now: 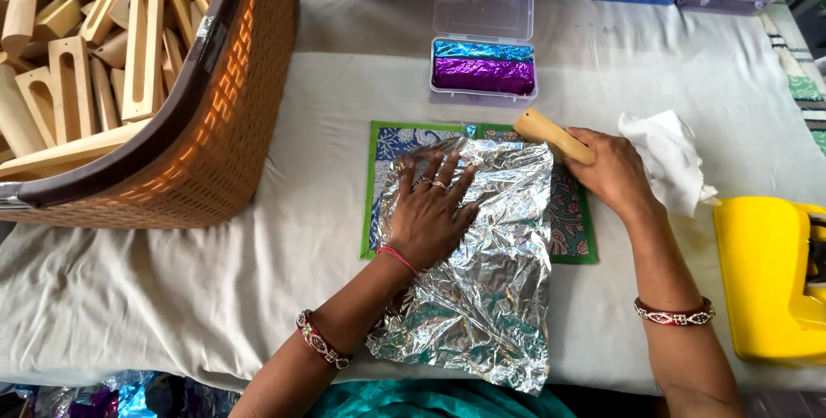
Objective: The person wipes wooden blocks with a white cloth, then wraps each block in metallic foil and folds the foil around it. The wrapped blocks are placed into a small plastic storage box, the box is closed, and the person wipes two printed decorative boards on the table.
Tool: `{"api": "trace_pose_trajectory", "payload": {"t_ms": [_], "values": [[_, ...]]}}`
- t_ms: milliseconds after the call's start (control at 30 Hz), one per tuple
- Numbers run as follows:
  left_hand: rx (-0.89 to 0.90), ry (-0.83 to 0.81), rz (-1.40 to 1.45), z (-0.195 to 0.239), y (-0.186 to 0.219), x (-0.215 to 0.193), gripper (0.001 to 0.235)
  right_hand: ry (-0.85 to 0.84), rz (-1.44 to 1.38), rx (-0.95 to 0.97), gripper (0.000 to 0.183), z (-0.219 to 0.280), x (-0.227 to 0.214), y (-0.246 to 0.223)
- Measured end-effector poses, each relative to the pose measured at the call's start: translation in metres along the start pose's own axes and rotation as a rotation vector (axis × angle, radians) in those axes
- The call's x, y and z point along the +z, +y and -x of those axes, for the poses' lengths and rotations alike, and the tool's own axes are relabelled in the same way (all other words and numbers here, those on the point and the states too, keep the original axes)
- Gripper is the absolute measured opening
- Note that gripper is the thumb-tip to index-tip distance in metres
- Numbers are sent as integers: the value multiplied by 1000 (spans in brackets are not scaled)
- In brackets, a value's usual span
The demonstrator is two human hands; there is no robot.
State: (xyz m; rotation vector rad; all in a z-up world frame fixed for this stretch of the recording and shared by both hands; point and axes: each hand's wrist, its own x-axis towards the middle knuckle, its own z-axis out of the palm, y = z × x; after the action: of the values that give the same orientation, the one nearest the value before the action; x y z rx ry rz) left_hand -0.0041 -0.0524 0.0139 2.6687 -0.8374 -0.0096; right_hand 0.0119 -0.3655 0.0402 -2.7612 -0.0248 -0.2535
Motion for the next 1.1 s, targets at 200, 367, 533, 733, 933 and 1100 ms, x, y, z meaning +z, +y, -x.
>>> {"api": "trace_pose_trajectory", "payload": {"t_ms": [200,367,533,733,933,1100], "values": [[12,31,-14,0,-1,6,63,7,85,14,46,1,7,5],[0,18,6,1,0,3,63,186,122,-78,49,7,-18,-17],[-7,15,32,0,-2,7,63,351,-72,-171,54,27,-48,-95],[-118,-245,87,2,5,-11,64,-70,-564,-408,55,21,-2,-134],[-46,-16,60,-4,-15,-3,65,-125,-447,-366,55,1,41,-89],[55,289,426,-10,-77,9,63,-134,-427,-287,56,2,43,-81]]}}
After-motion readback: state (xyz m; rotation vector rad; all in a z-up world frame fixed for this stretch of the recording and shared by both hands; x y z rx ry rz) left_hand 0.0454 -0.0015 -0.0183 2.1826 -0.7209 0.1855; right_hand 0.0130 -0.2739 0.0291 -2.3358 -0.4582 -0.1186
